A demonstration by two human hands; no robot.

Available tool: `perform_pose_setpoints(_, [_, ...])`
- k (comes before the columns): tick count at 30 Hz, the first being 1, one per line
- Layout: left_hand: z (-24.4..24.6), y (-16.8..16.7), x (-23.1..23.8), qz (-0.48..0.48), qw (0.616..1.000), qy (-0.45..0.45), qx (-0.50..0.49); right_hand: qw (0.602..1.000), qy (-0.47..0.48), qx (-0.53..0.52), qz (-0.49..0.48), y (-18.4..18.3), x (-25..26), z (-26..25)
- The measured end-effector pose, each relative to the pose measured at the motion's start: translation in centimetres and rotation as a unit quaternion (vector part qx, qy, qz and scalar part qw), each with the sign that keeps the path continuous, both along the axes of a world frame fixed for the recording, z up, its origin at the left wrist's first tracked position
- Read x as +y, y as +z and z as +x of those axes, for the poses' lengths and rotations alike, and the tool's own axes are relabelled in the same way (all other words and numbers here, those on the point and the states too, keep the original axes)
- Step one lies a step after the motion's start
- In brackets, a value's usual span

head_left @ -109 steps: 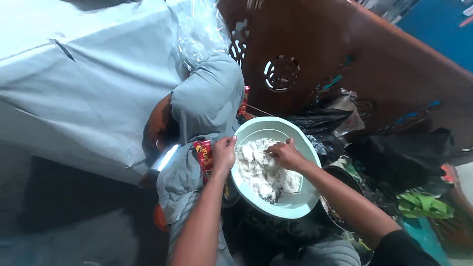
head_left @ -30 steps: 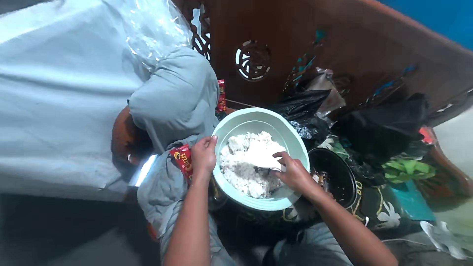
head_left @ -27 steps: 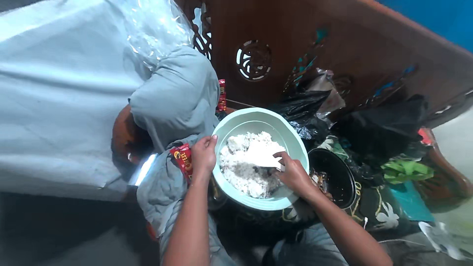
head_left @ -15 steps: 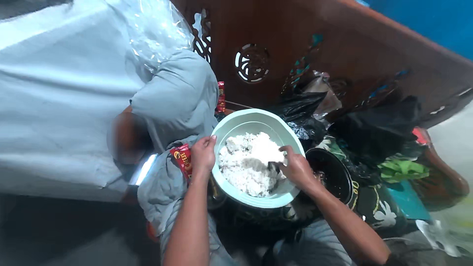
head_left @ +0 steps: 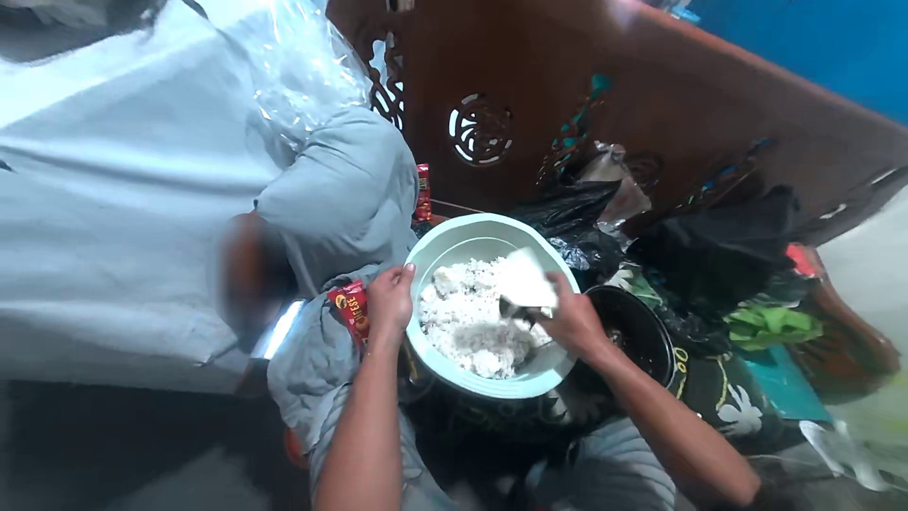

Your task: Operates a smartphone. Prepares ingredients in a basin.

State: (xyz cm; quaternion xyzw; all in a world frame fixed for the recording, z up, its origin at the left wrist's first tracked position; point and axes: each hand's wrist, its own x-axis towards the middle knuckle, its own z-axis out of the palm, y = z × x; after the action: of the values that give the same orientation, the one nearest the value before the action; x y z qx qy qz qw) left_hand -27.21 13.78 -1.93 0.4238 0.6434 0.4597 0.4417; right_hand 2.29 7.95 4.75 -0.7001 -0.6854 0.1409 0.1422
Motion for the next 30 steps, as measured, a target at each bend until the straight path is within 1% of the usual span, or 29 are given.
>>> perform_pose_setpoints(1, [0.0,0.0,-0.1,0.000,1.000,-0.003,0.001,0.998,0.010,-0.026,-0.048,-0.8,0.1,0.0])
perform_pose_setpoints(2, [-0.1,0.0,0.0,0.001,1.000,-0.003,0.004,0.998,0.013,-0.032,-0.060,-1.2,0.2,0.0])
perform_pose_setpoints(9, [0.0,-0.1,0.2,-0.001,1.000,0.001,0.020,0.998,0.004,0.069,0.007,-1.2,0.3,1.2])
perform_pose_setpoints(12, [-0.1,-0.3,0.2,0.008,1.000,-0.003,0.028,0.993,-0.011,0.107,0.057,0.3,-0.4,1.9])
perform_pose_setpoints(15, [0.0,-0.3,0.1,0.004,1.000,-0.002,0.027,0.984,-0.047,0.116,0.129,2.1,-2.3,4.3])
perform_pose_setpoints(18, [0.1,0.1,-0.1,0.000,0.999,-0.003,0.038,0.972,-0.124,0.073,0.188,2.9,-4.9,8.1])
perform_pose_setpoints(19, [0.1,0.1,-0.1,-0.001,0.999,-0.003,0.043,0.971,-0.150,0.041,0.182,2.8,-5.6,9.5])
perform_pose_setpoints(21, [0.1,0.3,-0.1,0.001,0.999,-0.004,0.050,0.974,-0.194,-0.031,0.113,2.5,-6.4,11.5])
perform_pose_setpoints(23, [0.1,0.4,-0.3,0.003,0.998,-0.003,0.056,0.973,-0.209,-0.063,0.077,2.1,-6.8,11.3])
perform_pose_setpoints(24, [0.2,0.4,-0.3,0.003,0.998,-0.003,0.057,0.976,-0.199,-0.065,0.066,2.1,-6.6,10.3])
perform_pose_setpoints(26, [0.1,0.4,-0.4,0.004,0.998,-0.001,0.058,0.987,-0.147,-0.053,0.030,2.2,-5.9,7.4])
perform_pose_setpoints(28, [0.1,0.5,-0.4,0.003,0.999,-0.001,0.053,0.997,-0.065,-0.038,-0.025,2.0,-4.4,4.3])
perform_pose_setpoints(30, [0.1,0.5,-0.4,0.002,0.999,0.003,0.042,0.996,0.032,-0.059,-0.061,1.2,-2.6,1.6])
